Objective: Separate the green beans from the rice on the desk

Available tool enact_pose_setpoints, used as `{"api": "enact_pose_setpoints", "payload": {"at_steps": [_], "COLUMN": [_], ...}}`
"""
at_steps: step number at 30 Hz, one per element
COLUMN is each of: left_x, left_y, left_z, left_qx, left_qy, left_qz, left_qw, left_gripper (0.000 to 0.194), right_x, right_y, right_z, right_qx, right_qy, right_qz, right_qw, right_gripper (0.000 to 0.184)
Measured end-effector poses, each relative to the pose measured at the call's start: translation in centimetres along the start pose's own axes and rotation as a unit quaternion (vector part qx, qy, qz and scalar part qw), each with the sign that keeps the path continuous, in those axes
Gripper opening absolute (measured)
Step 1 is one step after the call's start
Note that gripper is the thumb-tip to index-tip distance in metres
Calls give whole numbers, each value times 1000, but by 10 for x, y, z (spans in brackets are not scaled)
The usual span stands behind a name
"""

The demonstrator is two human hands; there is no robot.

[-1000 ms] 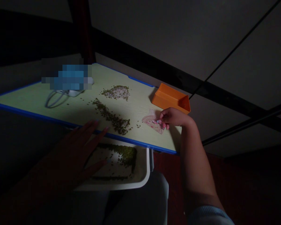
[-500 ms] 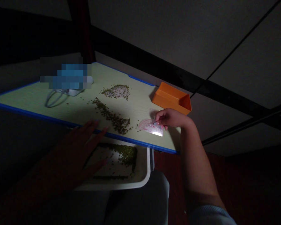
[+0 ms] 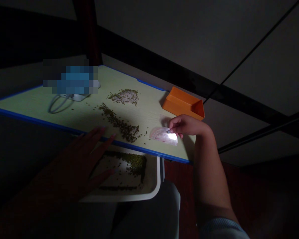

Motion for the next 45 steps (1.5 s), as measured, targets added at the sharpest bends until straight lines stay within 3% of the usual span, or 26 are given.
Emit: {"api": "enact_pose_setpoints", "payload": {"at_steps": [10,21,31,39,45], "left_x": [1,2,0,1,2], "left_y": [1,-1,-3,-4,0], "left_z": [2,2,4,3,1], "left_qx": [6,-11,8,-1,-12], "left_qy": [8,7,2,10,7], "left_qz": [2,-2,6,8,-7], "left_qw": [1000,1000,1000,1000,1000], "left_gripper": [79,79,80,80,79], "right_x": [-4,-5,-8,-11,-10], "right_y": [7,16,12,21,19], "right_z": [1,-6,-6,-10,-10], "right_qx": [7,8,6,7,-10], "right_qy": [25,-10,-13,-26,-12], "right_qz": [-21,-77,-25,-68,-52], "right_qw": [999,997,1000,997,999], "right_gripper": [4,19,10,10,12]}}
Point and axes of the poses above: each hand's wrist, its own x-axis away from the middle knuckle, its own y-axis out of the palm, z = x × y, the point moved 6 cm from there along -x, towards the middle knuckle, and after that the axes turned 8 degrees about -z, right-handed, at the moved point
